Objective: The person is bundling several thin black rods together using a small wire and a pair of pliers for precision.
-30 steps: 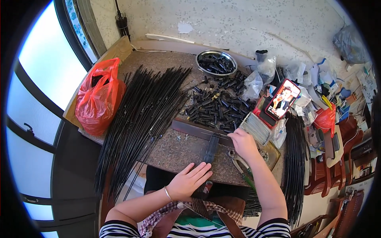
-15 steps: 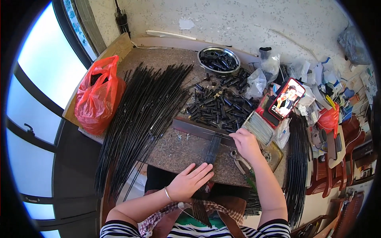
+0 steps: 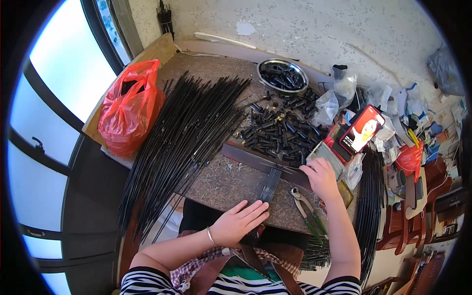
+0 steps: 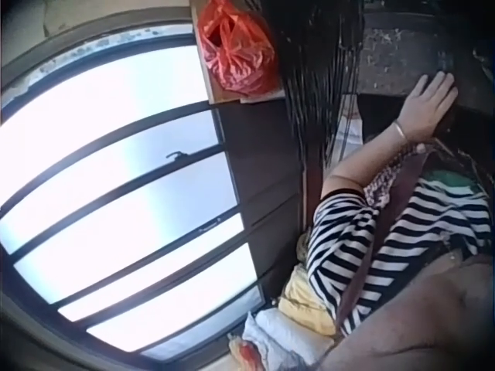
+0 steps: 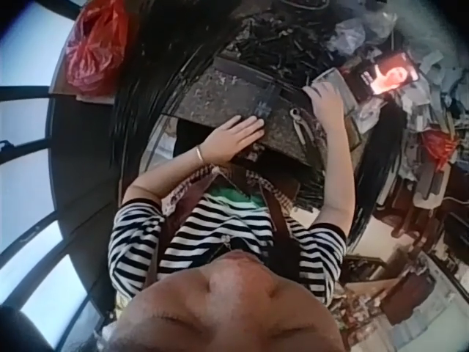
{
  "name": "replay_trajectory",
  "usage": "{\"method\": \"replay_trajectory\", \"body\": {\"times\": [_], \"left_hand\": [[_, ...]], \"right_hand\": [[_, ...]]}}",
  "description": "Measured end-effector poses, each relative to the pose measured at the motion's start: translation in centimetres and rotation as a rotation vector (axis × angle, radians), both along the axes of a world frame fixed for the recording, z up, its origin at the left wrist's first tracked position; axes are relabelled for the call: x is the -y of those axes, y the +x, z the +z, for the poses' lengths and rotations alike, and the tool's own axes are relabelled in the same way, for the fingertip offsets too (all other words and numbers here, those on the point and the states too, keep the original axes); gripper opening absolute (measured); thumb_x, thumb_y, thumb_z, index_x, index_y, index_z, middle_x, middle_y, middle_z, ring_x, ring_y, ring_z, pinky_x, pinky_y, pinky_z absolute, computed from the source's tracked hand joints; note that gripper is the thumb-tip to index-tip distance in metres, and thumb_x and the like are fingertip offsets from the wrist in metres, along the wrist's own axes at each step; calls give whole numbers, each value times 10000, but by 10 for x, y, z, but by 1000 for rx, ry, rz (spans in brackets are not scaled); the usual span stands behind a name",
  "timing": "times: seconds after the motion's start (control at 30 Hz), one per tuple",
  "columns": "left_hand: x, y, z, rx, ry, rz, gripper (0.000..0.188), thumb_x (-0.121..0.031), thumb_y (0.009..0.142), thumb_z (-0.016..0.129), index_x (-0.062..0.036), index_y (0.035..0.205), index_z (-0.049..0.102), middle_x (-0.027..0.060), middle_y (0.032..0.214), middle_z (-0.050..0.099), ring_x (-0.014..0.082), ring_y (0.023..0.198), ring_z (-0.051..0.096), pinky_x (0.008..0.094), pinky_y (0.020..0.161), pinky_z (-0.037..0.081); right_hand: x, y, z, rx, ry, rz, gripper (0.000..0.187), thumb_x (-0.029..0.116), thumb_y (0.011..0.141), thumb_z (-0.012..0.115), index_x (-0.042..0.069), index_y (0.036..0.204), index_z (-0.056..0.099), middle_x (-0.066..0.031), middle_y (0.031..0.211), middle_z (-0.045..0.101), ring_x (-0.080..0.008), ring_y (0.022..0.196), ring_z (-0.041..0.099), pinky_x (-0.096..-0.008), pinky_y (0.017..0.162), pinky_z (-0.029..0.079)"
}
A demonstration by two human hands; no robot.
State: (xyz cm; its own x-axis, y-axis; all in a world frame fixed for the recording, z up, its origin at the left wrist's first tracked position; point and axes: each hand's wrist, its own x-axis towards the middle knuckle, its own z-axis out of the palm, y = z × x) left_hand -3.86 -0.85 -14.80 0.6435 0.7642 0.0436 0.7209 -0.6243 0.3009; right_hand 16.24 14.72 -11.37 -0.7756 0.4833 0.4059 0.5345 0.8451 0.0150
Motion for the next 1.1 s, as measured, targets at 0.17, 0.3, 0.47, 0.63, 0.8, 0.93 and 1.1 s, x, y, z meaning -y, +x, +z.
{"method": "replay_trajectory", "body": {"times": [0.17,0.3,0.47,0.63,0.8,0.93,1.1], "left_hand": [[-3,-2,2,31,-1,10,727,-143,491,584,-49,1140,270,94,1224,197,196,1137,186,348,901,172],[-4,0,2,-14,16,-13,742,-221,498,586,-42,1141,263,105,1223,196,207,1139,180,355,899,174],[-3,-1,-3,183,-16,16,778,-428,537,525,-35,1148,249,133,1223,185,244,1136,177,392,892,172],[-9,-3,-5,228,50,-19,724,-526,564,504,-28,1071,366,168,1191,227,280,1114,200,401,887,182],[-9,-1,2,137,148,-23,709,-516,553,520,-48,1066,377,179,1196,204,312,1113,183,437,879,174],[3,10,29,184,197,78,605,-444,532,570,-49,969,432,170,1112,318,326,1087,220,482,864,160],[-4,19,69,480,97,-127,346,-135,535,593,-75,862,495,86,846,517,249,850,472,395,801,313]], "right_hand": [[3,-13,-5,-133,-278,-39,141,15,618,499,52,752,521,-70,682,471,-229,650,479,-300,568,401],[4,-37,-8,-261,-449,-53,139,34,627,509,46,764,527,-87,690,485,-246,637,484,-300,576,402],[18,-36,14,-150,-561,-73,408,126,595,580,33,970,450,-125,890,483,-249,868,444,-300,750,346],[113,-35,46,-341,-1459,584,490,145,623,589,-2,1043,383,-157,1038,430,-228,964,419,-304,829,300],[175,-47,66,-824,-1061,251,220,10,722,329,-23,899,457,-150,746,542,-225,688,542,-344,719,400],[186,-20,103,-1135,-904,336,290,316,776,370,27,790,386,-178,580,495,-259,509,509,-420,589,430],[205,3,145,-1425,-576,653,228,270,772,398,49,728,363,-72,498,429,-181,403,434,-308,361,391]]}}
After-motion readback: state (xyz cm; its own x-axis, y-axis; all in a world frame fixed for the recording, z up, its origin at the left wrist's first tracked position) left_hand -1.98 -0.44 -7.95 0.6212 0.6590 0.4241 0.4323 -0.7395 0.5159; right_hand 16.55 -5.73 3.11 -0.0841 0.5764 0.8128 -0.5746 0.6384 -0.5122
